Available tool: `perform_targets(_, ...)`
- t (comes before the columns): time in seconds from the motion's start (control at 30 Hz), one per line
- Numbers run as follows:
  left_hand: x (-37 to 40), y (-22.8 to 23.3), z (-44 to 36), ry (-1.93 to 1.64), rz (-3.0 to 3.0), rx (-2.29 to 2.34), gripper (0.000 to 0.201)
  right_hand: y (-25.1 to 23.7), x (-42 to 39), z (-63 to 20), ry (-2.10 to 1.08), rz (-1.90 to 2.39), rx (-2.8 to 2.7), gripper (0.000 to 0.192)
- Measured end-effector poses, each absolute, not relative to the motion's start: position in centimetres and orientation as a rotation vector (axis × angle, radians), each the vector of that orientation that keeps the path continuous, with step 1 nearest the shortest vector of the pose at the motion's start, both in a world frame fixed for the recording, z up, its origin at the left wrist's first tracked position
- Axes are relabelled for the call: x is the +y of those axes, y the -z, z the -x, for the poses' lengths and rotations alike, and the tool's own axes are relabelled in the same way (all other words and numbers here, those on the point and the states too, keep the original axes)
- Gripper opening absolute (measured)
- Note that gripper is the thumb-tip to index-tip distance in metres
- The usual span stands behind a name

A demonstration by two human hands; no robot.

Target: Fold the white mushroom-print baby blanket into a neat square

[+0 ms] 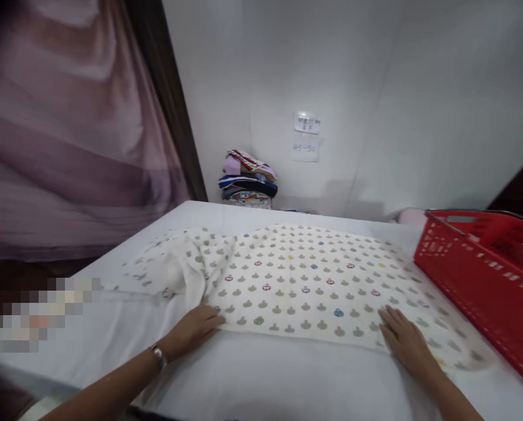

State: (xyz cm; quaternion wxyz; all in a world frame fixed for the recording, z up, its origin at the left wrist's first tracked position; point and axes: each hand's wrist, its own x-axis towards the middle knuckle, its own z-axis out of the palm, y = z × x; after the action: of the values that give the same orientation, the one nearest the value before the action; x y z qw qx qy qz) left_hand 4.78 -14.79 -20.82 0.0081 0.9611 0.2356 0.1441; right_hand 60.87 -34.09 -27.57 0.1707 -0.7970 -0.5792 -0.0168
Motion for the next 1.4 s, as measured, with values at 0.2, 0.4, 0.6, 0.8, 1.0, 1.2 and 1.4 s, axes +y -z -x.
perform_targets(0.2, -15.3, 20.5, -4.6, -0.626, -2.954, 0.764, 0.014, 25.0, -29.3, -49.6, -0.21, 1.968, -1.706, 0.043)
perform_targets(0.4, -15.8, 19.4, -6.3, -0.76, -2.905, 0.86, 0.013, 21.0, -23.3, -29.9, -0.48, 1.38, -2.099, 0.05)
perform_targets(0.6, -16.3, 19.6, -5.4, -0.717, -2.867, 0.978, 0.015, 20.1, -19.4, -23.0, -0.453, 1.389, -2.148, 0.029)
perform_targets(0.8, -14.8, 20.0, -2.2, -0.827, -2.777, 1.131, 0.018, 19.9, -19.6, -23.4, -0.673, 1.318, -2.088, 0.023)
perform_targets(1.0, -11.9, 19.5, -0.9, -0.906, -2.67, 1.354, 0.024, 19.9, -20.1, -23.1, -0.712, 1.32, -2.031, 0.021)
perform_targets(1.2, -9.8, 20.6, -0.9, -1.035, -2.579, 1.56, 0.026, 19.9, -20.3, -23.7, -0.707, 1.304, -1.99, 0.027)
perform_targets(1.4, -6.0, 19.6, 0.9, -0.777, -2.917, 1.302, 0.031, 19.4, -20.7, -24.2, -0.736, 1.319, -1.932, 0.028)
